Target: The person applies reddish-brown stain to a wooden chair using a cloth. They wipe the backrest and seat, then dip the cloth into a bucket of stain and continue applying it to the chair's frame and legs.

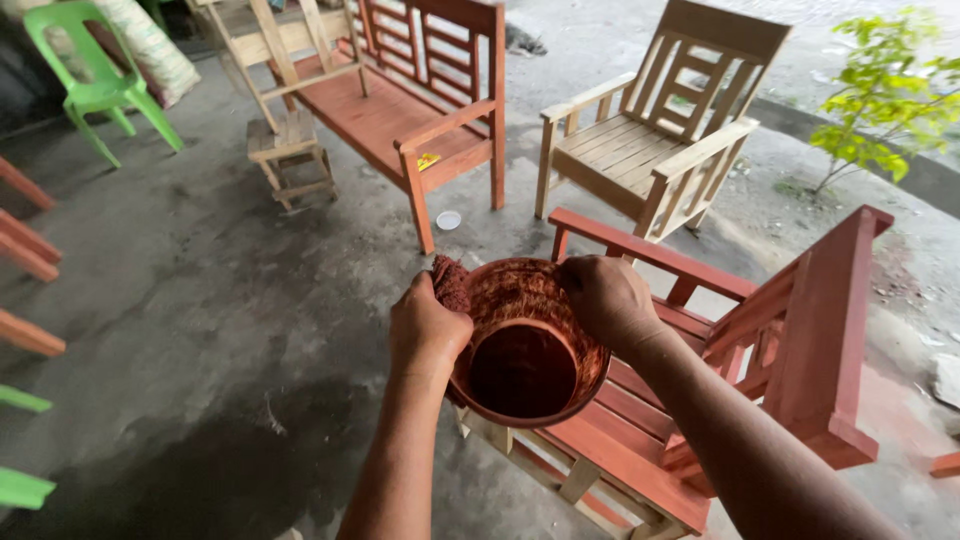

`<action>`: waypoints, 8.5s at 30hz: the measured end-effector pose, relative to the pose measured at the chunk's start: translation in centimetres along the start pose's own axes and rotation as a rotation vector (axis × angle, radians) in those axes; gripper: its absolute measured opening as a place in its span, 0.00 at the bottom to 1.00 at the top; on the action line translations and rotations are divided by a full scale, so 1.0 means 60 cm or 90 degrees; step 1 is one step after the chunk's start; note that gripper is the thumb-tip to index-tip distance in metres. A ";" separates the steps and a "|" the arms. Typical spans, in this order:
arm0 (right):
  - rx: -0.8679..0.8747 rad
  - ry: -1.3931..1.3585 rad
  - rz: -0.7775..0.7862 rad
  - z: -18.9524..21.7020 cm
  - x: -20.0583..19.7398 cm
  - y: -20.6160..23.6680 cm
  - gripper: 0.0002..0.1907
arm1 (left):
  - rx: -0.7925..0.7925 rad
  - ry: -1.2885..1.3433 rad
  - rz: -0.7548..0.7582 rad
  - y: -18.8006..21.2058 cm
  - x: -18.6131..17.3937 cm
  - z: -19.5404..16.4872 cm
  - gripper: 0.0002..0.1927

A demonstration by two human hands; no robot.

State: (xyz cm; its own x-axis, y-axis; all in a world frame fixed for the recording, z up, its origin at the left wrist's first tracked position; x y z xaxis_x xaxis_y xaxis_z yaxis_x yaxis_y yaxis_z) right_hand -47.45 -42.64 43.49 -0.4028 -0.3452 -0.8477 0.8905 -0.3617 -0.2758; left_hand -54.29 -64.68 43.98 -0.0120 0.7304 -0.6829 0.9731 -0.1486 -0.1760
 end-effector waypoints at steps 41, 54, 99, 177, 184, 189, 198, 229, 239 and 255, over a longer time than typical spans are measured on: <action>0.097 -0.056 0.023 0.258 0.177 0.079 0.12 | -0.060 -0.059 0.100 -0.040 -0.187 0.232 0.19; 0.198 -0.039 0.036 0.170 0.207 0.107 0.12 | -0.031 -0.090 0.182 -0.032 -0.102 0.232 0.19; 0.602 -0.784 0.056 -0.183 0.247 0.165 0.30 | 0.009 -0.060 0.211 -0.083 0.001 0.094 0.15; 0.593 -0.480 0.107 -0.885 0.215 -0.529 0.18 | -0.080 -0.019 0.076 -0.606 0.900 -0.173 0.12; 0.566 -0.356 0.058 -0.909 0.204 -0.631 0.16 | -0.036 0.004 0.087 -0.715 1.014 -0.214 0.17; 0.511 -0.216 0.009 -0.928 0.209 -0.714 0.14 | -0.048 0.018 0.120 -0.795 1.073 -0.238 0.13; 0.525 -0.201 -0.100 -0.973 0.262 -0.798 0.10 | -0.039 0.020 0.207 -0.902 1.168 -0.253 0.12; 0.514 -0.154 0.060 -0.988 0.274 -0.855 0.15 | 0.244 -0.106 0.655 -0.884 1.193 -0.328 0.39; 0.533 -0.221 0.066 -0.952 0.255 -0.834 0.17 | 0.158 -0.477 0.753 -0.825 1.335 -0.306 0.30; 0.404 -0.286 -0.085 -0.920 0.183 -0.869 0.12 | -0.188 0.786 0.546 -0.892 1.053 -0.361 0.22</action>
State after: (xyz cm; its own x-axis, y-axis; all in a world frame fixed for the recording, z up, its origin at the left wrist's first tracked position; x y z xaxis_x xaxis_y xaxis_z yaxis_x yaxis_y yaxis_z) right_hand -86.62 20.26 23.56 -0.6649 -0.5318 -0.5245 0.5922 -0.8033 0.0637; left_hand -102.16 3.85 25.62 0.6076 0.5993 0.5213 0.5982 -0.7770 0.1961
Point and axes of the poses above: each hand's wrist, its own y-axis away from the middle knuckle, its own x-axis out of the palm, z = x × y, the point moved 2 cm from there along -y, towards the middle knuckle, and after that the axes turned 6 degrees about x, right-handed, at the moved point
